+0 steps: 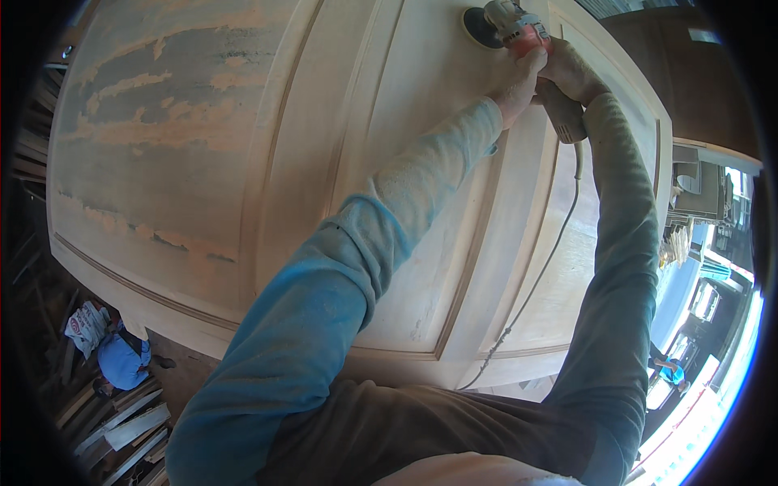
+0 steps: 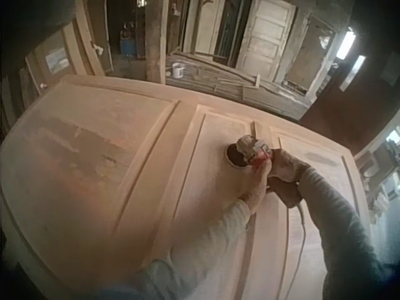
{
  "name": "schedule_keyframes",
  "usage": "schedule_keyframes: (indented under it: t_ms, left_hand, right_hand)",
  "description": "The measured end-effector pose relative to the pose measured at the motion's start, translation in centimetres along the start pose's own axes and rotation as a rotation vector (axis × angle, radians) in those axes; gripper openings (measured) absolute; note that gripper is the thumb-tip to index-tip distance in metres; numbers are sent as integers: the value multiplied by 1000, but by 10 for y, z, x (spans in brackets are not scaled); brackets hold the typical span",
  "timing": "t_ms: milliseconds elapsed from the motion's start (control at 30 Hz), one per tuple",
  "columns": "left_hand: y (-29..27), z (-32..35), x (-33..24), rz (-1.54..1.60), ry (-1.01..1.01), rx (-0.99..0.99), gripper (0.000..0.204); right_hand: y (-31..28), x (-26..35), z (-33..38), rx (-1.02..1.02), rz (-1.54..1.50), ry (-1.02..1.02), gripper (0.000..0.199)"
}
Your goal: The person sands the surface and recessed panels of a wooden door using a handheld power sander.
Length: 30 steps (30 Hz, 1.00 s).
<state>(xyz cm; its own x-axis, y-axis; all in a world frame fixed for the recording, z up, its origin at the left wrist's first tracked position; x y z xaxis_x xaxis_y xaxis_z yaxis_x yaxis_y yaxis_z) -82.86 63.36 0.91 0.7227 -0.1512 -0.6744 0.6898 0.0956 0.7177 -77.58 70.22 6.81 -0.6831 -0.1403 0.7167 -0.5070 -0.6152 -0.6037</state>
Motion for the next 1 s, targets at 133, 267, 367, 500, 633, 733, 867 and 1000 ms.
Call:
schedule_keyframes:
  t_ms: [133,267,367,500,633,733,867,1000]
  left_hand:
    - [1,-18,7,-33,26,19,59]
    - [0,31,8,-32,239,-79,50]
    - [-7,71,-1,5,303,-175,45]
    - [-7,43,-11,-86,204,-56,59]
    - [-13,-35,-7,-71,42,13,68]
    - [-19,-76,-22,-163,20,21,73]
    - [-9,-91,-48,-162,-8,72,68]
    - [-14,-92,-71,-247,93,54,64]
  right_hand:
    - [-11,-5,0,-25,50,102,46]
    - [25,20,39,73,-4,-84,48]
    - [46,45,59,65,115,-301,50]
    - [31,26,31,95,-83,9,48]
    - [-7,12,-23,90,-4,64,45]
    - [-28,3,-66,28,-44,56,47]
    - [-34,3,-87,-3,-302,60,47]
    - [-12,53,-78,263,-569,-157,45]
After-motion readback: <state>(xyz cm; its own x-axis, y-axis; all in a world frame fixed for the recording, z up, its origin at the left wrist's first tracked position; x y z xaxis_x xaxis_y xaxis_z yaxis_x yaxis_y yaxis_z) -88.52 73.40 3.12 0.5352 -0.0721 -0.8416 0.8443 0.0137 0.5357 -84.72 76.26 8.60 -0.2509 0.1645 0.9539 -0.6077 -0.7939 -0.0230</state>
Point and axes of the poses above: each hand's wrist, its own z-axis away from the middle knuckle, its own y-axis out of the palm, x = y × z, the point moved 9 cm from there along -z, towards the middle knuckle, and after that the axes turned 3 degrees about -x, right-handed, at the moved point
